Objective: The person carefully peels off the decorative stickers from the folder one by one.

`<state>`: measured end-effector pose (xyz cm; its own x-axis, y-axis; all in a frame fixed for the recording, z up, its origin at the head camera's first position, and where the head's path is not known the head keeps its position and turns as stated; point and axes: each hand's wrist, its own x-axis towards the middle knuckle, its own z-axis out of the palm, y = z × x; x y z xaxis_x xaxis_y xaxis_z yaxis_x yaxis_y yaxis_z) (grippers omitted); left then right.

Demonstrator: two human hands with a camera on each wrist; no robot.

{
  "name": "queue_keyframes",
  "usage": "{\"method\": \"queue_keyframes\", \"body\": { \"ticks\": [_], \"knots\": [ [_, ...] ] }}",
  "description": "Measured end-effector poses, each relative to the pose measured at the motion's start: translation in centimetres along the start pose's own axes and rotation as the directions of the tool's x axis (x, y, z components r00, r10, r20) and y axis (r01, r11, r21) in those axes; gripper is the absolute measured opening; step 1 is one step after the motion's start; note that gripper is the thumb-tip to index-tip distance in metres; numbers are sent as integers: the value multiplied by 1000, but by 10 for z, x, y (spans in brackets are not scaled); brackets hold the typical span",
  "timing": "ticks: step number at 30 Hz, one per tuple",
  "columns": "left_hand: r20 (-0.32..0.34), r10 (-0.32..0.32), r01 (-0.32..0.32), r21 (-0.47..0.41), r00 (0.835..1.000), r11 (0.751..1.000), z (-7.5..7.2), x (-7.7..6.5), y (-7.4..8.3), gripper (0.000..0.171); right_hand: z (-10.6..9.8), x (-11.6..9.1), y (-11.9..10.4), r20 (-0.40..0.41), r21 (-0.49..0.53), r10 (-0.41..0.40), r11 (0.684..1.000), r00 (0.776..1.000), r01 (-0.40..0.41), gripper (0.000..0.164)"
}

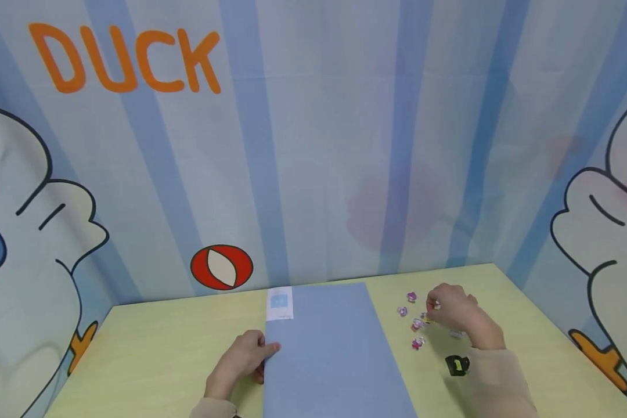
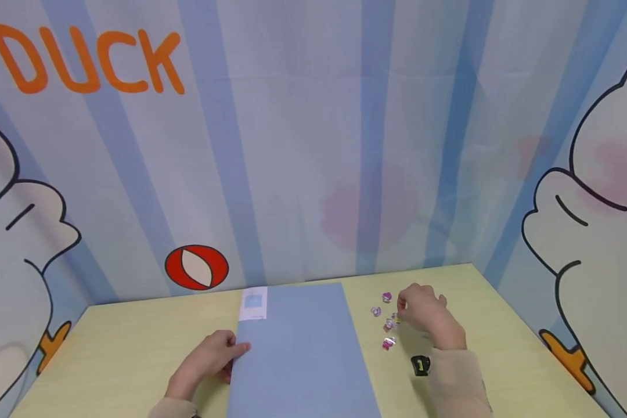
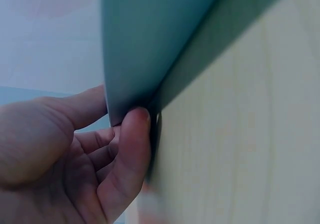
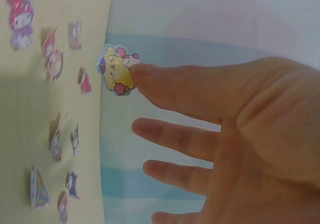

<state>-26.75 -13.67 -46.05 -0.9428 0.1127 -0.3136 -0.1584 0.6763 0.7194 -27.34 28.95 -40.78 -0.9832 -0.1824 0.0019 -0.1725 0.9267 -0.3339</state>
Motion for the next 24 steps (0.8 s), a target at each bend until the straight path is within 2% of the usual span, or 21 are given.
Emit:
{"method": "queue_keyframes", "body": {
  "ticks": [10, 20, 24],
  "knots": [
    [0, -12, 12, -1, 1000, 1000, 0, 0, 0, 26, 6, 0, 23, 95, 50, 96, 994, 991, -101, 13],
    [-5, -11, 11, 1, 1000, 1000, 0, 0, -1, 26, 15, 0, 27, 116, 77, 179, 979, 977, -189, 15],
    [-4, -8, 8, -1, 1000, 1000, 1, 1, -1, 26, 19, 1, 30, 99, 72, 203, 975, 974, -211, 18]
  ]
}}
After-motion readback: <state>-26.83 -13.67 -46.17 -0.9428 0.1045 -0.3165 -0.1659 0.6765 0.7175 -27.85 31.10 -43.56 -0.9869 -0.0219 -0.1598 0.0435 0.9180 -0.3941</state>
